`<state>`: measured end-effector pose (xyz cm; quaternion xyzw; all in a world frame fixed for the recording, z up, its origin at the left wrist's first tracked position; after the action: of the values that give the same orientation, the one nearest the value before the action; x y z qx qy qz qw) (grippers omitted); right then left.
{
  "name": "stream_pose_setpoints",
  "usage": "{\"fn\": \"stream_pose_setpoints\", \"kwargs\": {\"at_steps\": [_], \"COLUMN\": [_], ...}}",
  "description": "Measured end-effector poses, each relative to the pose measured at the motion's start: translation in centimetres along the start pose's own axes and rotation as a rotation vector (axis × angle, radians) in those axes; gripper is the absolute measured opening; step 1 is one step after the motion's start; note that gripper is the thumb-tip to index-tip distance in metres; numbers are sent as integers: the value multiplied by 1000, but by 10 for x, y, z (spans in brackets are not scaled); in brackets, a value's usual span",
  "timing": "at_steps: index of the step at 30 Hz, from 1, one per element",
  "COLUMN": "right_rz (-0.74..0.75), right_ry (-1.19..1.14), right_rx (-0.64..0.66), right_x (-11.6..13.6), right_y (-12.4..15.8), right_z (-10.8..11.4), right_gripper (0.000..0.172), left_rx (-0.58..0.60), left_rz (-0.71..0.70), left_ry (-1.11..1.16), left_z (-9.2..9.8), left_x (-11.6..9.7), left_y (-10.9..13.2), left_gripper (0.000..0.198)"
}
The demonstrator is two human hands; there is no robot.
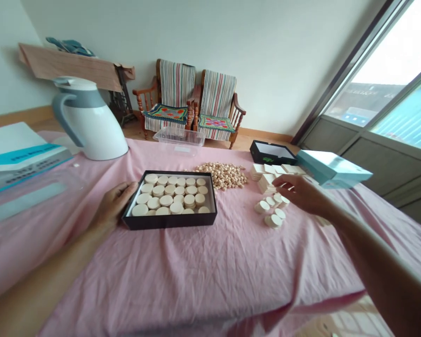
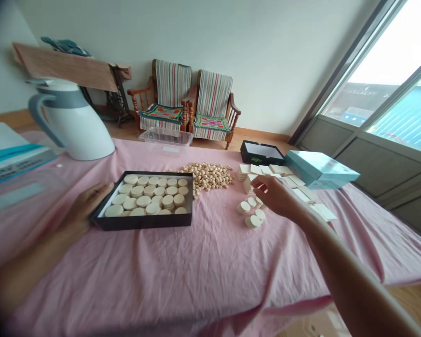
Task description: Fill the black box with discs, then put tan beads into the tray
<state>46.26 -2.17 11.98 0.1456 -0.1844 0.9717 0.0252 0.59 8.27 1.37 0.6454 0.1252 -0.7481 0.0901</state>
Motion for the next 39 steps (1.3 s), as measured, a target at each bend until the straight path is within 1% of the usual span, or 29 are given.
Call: {"fn": "stream_pose_setpoints", "kwargs": {"at_steps": [3, 6, 8, 11, 13, 17, 20, 23, 27, 31, 36, 38, 39], "right_rz": [-35, -67, -79, -89, -95, -62, -26, -7, 11, 34, 15, 11, 17], "right_ry": [110, 268, 323, 316, 293, 257, 258, 275, 269, 185, 171, 167, 162], "right_rx": [35, 63, 88, 125, 152, 210, 247, 251, 224, 168, 104, 85, 77], "right_x": [-32, -60, -72, -83, -87, -90, -91, -92, -91, -89, -99, -102, -102], "right_y": [6, 11, 14, 16, 17, 16, 15, 15, 15, 17, 18, 19, 19], "right_z": [-1, -4, -9, -21, -31, -53, -68, -77, -78, -75, -76, -77, -77], "right_gripper": [22, 28, 33, 40, 42, 36, 32, 27, 22, 16, 12, 11, 10], "left_rx": [-19, -29, -24, -25, -23, -26, -5, 0, 0, 17, 34, 13, -17], "left_rz": [25, 48, 40, 16, 17, 36, 1, -28, -32, -14, -36, -37, -52], "left_ry": [8, 11, -4, -13, -10, 4, 0, -12, -4, 1, -27, -43, -68], "left_z": [1, 2, 2, 3, 3, 3, 2, 2, 4, 3, 0, 3, 6], "left_x": [-1, 1, 2, 3, 2, 0, -4, -3, -1, -2, -3, -1, -2], "left_y": [2, 2, 1, -1, -1, 1, 2, 1, -1, 1, 1, -2, -3], "left_gripper": [54, 54, 51, 48, 50, 54, 55, 53, 48, 46, 43, 44, 45]}}
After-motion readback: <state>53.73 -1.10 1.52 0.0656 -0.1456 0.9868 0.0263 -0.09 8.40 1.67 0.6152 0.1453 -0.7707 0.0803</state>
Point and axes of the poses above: each hand's wrist, its own y-axis away from the middle knuckle, its own z-axis out of the back of the hand, x = y × z, the point moved 9 cm from there along -y, towards the middle knuckle, and after that the axes turned 15 degrees about -x, right-handed, at the moved point
